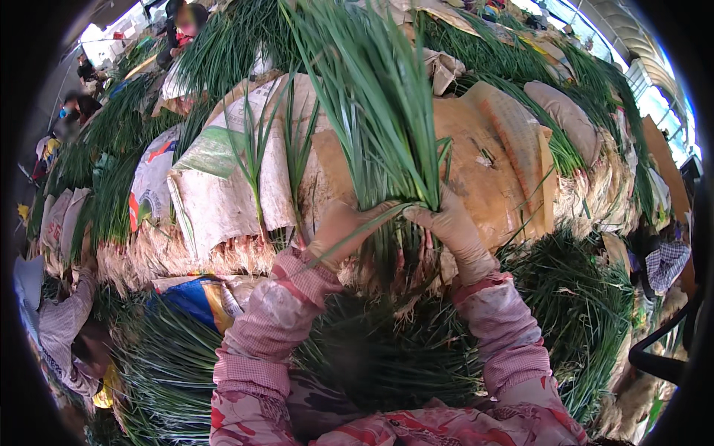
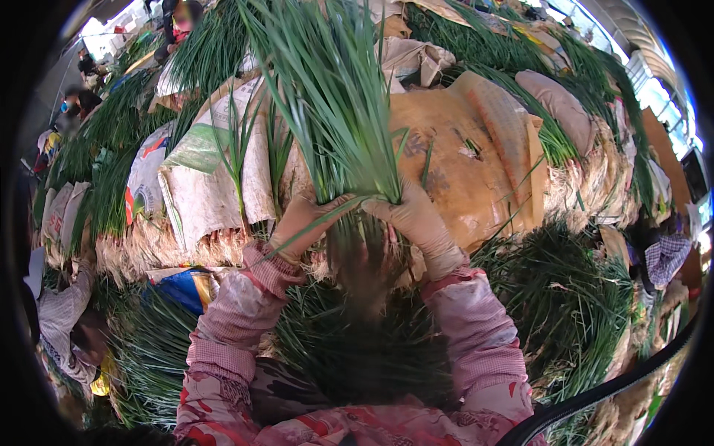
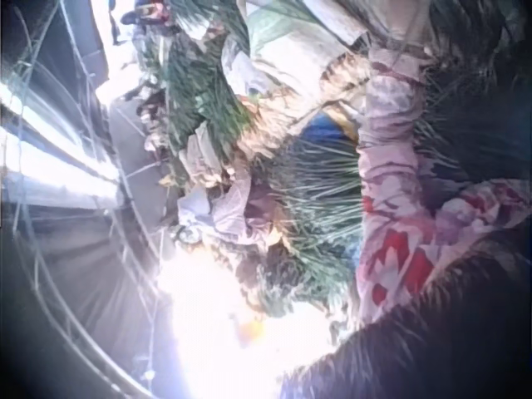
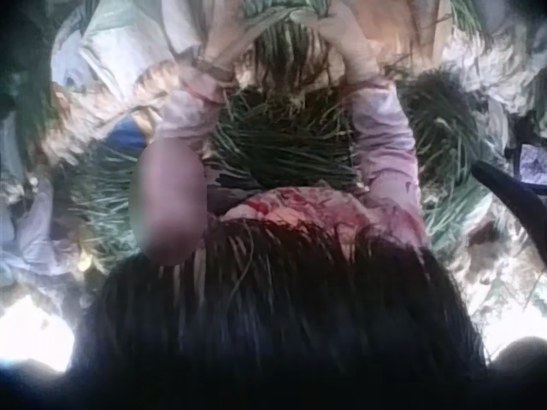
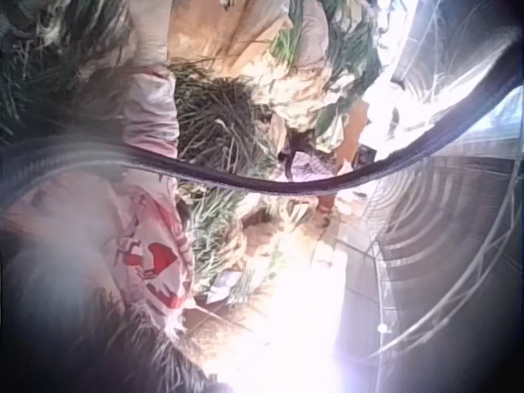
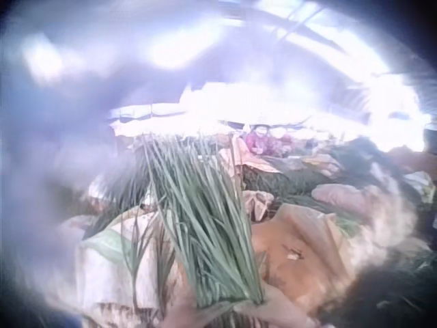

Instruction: The person repeatedly picks up bunches of green onions, trims the root ends by hand, and places the trimmed bunches into a blue bin. The person works continuously among large piles of green onions and sacks in a covered market area.

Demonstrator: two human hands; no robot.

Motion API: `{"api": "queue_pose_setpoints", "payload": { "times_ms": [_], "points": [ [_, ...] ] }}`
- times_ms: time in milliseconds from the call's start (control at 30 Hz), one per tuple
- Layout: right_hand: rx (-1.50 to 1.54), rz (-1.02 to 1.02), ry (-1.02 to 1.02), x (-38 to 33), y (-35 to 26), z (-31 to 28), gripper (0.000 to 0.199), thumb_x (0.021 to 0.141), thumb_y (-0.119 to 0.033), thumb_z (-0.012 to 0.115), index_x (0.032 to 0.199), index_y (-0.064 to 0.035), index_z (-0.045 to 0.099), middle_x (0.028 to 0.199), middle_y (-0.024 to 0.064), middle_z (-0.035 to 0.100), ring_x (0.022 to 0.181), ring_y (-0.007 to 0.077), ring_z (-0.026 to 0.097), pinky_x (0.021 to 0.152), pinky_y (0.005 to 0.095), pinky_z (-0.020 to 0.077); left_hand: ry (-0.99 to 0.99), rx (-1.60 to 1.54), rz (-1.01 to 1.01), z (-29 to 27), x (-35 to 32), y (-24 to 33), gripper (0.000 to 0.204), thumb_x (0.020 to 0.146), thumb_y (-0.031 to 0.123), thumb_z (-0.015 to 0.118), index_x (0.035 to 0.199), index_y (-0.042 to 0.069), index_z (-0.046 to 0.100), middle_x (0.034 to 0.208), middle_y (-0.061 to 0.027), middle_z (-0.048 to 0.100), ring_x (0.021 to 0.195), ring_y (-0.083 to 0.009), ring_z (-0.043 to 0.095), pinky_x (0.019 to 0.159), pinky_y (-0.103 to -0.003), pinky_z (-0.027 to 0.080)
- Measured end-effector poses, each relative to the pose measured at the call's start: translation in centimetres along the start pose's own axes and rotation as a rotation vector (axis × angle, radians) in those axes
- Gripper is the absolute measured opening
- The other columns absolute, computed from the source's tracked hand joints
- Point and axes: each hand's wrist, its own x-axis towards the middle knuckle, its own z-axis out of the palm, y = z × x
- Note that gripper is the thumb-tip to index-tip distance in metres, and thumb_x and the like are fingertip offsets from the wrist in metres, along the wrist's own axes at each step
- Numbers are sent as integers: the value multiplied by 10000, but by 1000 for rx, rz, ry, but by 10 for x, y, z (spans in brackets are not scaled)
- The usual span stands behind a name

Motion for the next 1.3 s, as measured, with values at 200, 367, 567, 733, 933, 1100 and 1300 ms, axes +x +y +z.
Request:
{"api": "queue_pose_setpoints", "payload": {
  "times_ms": [200, 367, 567, 733, 933, 1100, 1300],
  "points": [
    [-51, -238, 10, -20, -86, -14, 648, 809, -119, 796, 1360, -11, 475, 1206, 56, 619, 1077, 134, 569, 948, 310, 482, 46, -187, 326, 29, -36, 136, 197, 919, 33, 681, 1106, -18, 648, 1013, -49, 696, 905, -129, 653, 815, -263, 542],
    [-59, -154, 12, -19, -121, -32, 688, 766, -125, 817, 1354, -22, 476, 1101, 72, 655, 953, 138, 623, 789, 282, 527, -65, -393, 318, 34, -10, 152, 213, 904, 56, 702, 1101, -6, 648, 1027, -68, 680, 849, -133, 648, 787, -278, 544],
    [-290, -215, 19, -13, -11, -81, 824, 757, -222, 871, 1416, -12, 423, 1263, 107, 602, 1137, 177, 574, 976, 336, 482, -117, 126, 344, 46, 29, 70, 424, 861, 50, 716, 1251, -9, 560, 1134, -111, 640, 1049, -266, 618, 914, -447, 532],
    [-127, -207, 33, 5, 85, -53, 858, 825, -231, 812, 1490, 1, 322, 1375, 125, 545, 1243, 202, 515, 1083, 362, 394, -49, 158, 238, 40, 46, -40, 565, 815, 108, 774, 1309, 2, 520, 1196, -112, 615, 1090, -256, 595, 947, -436, 503],
    [-234, -69, 78, 23, 68, -57, 715, 917, -316, 705, 1453, 22, 374, 1292, 166, 607, 1216, 210, 542, 1047, 356, 413, -23, 58, 240, 41, 85, -59, 739, 760, 178, 842, 1378, 14, 472, 1270, -113, 583, 1140, -245, 567, 986, -423, 470],
    [-749, -101, 31, -25, 32, -17, 503, 878, -241, 687, 1277, -11, 483, 1127, 188, 627, 1075, 305, 597, 922, 399, 468, -355, -63, 35, 39, 22, -4, 731, 703, 92, 870, 1338, 14, 517, 1194, -83, 633, 1111, -198, 590, 953, -347, 487],
    [-975, -149, 100, -109, 38, -5, 364, 837, -246, 668, 1104, -31, 546, 965, 198, 605, 938, 372, 592, 811, 433, 476, -215, -425, -21, 111, -22, -9, 534, 742, 45, 834, 1226, 6, 611, 1111, -45, 680, 983, -162, 632, 870, -327, 514]
  ]
}}
